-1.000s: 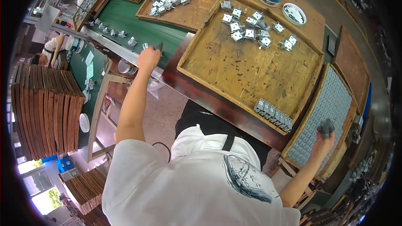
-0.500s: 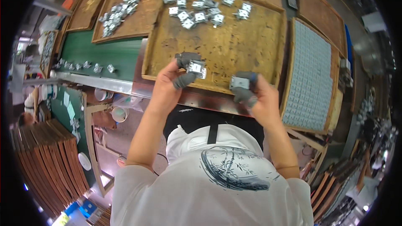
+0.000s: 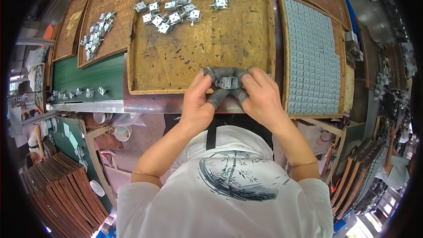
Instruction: Assembling small metal components into a grid tray at a manual assembly station.
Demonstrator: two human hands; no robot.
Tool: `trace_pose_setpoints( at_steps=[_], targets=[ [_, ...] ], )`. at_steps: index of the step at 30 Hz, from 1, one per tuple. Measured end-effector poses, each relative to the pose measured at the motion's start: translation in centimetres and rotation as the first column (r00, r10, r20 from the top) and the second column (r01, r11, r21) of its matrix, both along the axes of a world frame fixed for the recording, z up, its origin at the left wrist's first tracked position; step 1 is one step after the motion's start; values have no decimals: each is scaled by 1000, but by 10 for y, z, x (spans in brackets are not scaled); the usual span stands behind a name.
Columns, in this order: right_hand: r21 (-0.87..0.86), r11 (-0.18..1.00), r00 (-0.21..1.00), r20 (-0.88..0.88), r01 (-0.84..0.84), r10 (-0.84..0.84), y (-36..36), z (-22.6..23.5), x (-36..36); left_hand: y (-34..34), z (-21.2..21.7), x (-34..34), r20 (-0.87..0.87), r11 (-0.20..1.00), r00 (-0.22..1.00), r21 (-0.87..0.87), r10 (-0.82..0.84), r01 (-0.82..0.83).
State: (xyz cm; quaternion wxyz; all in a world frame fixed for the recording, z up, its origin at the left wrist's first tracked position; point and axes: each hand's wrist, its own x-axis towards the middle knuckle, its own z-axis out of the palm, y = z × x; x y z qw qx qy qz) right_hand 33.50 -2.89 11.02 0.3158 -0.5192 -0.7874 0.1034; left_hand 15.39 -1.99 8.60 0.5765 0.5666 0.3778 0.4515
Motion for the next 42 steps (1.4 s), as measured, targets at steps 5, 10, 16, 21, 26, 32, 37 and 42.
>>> trace_pose_setpoints(
  at_steps=[5,10,16,21,26,32,37,42],
  targets=[
    [11,997,995,-59,78,-77,7,-20,-7,4,1,15,-450,974,888,228,96,11],
    [-258,962,983,-135,84,-122,6,-6,5,22,-4,15,-430,921,894,385,129,52],
    [-403,908,863,-494,-119,-106,5,-29,21,27,-6,28,-364,840,928,526,80,133],
    [-431,896,916,-393,-107,-80,11,-44,49,51,-18,20,-630,798,777,455,-25,394],
    [-292,756,744,-175,586,-645,38,-49,201,72,-28,-8,-644,992,759,123,97,-23],
    [-129,397,405,46,909,-913,78,-95,398,68,-74,-68,-436,939,889,-343,-138,-23],
    [-290,274,382,443,917,-811,80,-155,475,76,-87,-63,-458,886,819,-446,-347,126],
    [-404,319,432,230,858,-872,101,-112,441,59,-77,-48,-268,829,862,-494,-430,260]
  ],
)
